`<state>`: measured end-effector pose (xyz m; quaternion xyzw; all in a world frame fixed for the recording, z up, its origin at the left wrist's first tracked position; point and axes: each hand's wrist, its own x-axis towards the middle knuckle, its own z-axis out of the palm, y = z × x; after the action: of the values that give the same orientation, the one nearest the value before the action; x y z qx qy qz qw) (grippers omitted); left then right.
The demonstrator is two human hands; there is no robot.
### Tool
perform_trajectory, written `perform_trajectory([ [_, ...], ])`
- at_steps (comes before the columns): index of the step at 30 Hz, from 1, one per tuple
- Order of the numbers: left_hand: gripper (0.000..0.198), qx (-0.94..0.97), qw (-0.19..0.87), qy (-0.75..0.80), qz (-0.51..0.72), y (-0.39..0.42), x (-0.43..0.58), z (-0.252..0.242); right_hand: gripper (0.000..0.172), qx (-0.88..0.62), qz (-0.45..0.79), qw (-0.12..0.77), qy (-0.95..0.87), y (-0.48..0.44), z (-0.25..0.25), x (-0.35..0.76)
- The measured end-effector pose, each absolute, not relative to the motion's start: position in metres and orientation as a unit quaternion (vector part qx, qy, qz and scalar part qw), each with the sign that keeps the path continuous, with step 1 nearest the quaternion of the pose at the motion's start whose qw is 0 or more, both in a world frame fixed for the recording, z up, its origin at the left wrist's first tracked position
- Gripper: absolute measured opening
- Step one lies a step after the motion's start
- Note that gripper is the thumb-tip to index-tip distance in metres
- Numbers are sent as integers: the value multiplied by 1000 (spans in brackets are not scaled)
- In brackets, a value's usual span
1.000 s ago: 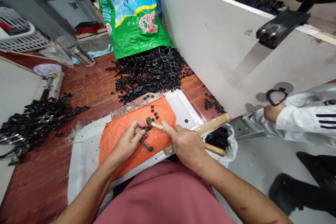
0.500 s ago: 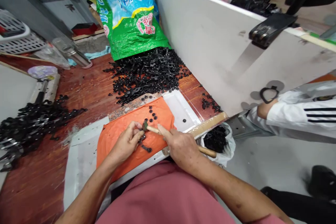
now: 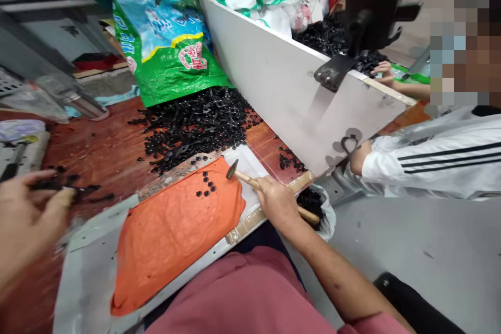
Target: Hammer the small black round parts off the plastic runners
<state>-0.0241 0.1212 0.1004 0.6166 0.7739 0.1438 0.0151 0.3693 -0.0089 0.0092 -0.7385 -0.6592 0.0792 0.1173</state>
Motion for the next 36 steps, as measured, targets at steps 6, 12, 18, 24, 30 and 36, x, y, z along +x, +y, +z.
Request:
perform_trajectory([
  [6,79,629,-136,762,78,143,-63,129,21,-740,60,82,-664,5,-5,370],
  [12,51,745,13,660,97,146,-46,74,33,-705,46,119,-697,-1,-3,365],
  [18,29,812,122,550,152,185,11,40,16,-581,97,115,-800,-1,6,299],
  [24,27,807,107,560,153,225,59,14,10,-546,135,79,-823,12,2,265],
  [30,23,766,164,576,233,236,52,12,10,-561,153,82,-810,12,3,268],
  [36,43,552,529,530,366,227,42,33,11,-570,166,92,-799,17,6,263],
])
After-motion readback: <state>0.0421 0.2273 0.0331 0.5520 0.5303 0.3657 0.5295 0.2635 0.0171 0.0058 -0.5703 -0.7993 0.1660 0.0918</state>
